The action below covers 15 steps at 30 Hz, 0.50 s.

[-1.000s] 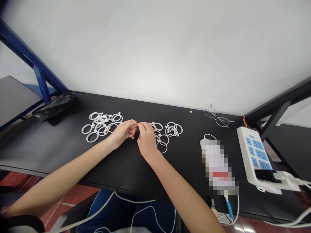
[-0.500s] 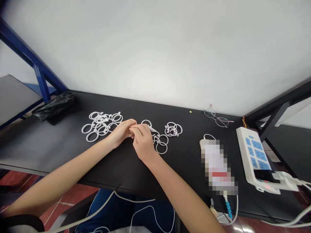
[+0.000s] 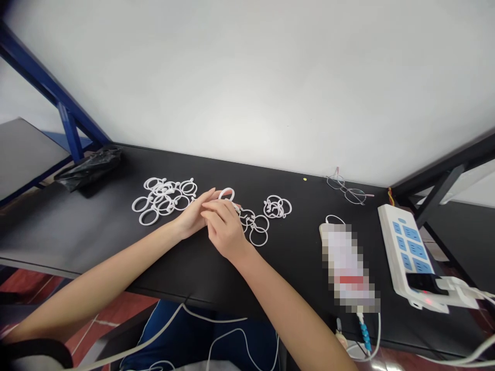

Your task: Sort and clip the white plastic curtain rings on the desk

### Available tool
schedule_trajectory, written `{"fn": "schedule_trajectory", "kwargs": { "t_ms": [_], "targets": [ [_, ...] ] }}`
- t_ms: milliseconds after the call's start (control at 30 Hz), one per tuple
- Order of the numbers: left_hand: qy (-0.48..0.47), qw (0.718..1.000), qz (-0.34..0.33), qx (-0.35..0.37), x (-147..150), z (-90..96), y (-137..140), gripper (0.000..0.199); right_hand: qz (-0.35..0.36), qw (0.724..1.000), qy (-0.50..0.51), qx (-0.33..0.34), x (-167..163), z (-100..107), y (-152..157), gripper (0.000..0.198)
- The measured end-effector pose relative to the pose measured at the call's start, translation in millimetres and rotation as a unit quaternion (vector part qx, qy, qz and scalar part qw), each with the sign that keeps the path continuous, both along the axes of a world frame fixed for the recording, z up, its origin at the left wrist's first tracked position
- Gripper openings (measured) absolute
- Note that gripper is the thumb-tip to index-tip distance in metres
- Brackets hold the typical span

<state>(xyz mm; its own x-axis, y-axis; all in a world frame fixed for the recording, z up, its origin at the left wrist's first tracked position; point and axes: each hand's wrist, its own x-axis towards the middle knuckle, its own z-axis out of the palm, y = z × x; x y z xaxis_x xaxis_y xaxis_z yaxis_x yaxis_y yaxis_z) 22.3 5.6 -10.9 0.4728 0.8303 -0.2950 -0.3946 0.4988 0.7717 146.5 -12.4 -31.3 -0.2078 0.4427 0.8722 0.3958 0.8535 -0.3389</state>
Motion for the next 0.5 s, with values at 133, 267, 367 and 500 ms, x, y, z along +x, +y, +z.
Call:
{"fn": "schedule_trajectory", "kwargs": {
  "t_ms": [133,267,367,500],
  "targets": [
    [-0.050,0.998,-0.020,0.024,-0.6,1.1,0.2,0.051,0.027,1.000,-0.005,0.007,-1.4,-1.0,-2.4,0.025],
    [-0.055,0.998,0.019,0.038,0.3,4.7,1.0,0.053,0.051,0.999,-0.008,0.002,-3.3,-2.9,-4.8,0.023],
    [-0.064,0.996,0.048,0.028,0.3,6.8,1.8,0.053,0.064,0.998,-0.007,-0.009,-4.9,-3.3,-5.6,0.022],
    [-0.088,0.991,0.095,0.021,-1.2,8.5,1.9,0.052,0.059,0.997,-0.021,-0.034,-5.6,-2.4,-6.0,0.017]
  ]
}}
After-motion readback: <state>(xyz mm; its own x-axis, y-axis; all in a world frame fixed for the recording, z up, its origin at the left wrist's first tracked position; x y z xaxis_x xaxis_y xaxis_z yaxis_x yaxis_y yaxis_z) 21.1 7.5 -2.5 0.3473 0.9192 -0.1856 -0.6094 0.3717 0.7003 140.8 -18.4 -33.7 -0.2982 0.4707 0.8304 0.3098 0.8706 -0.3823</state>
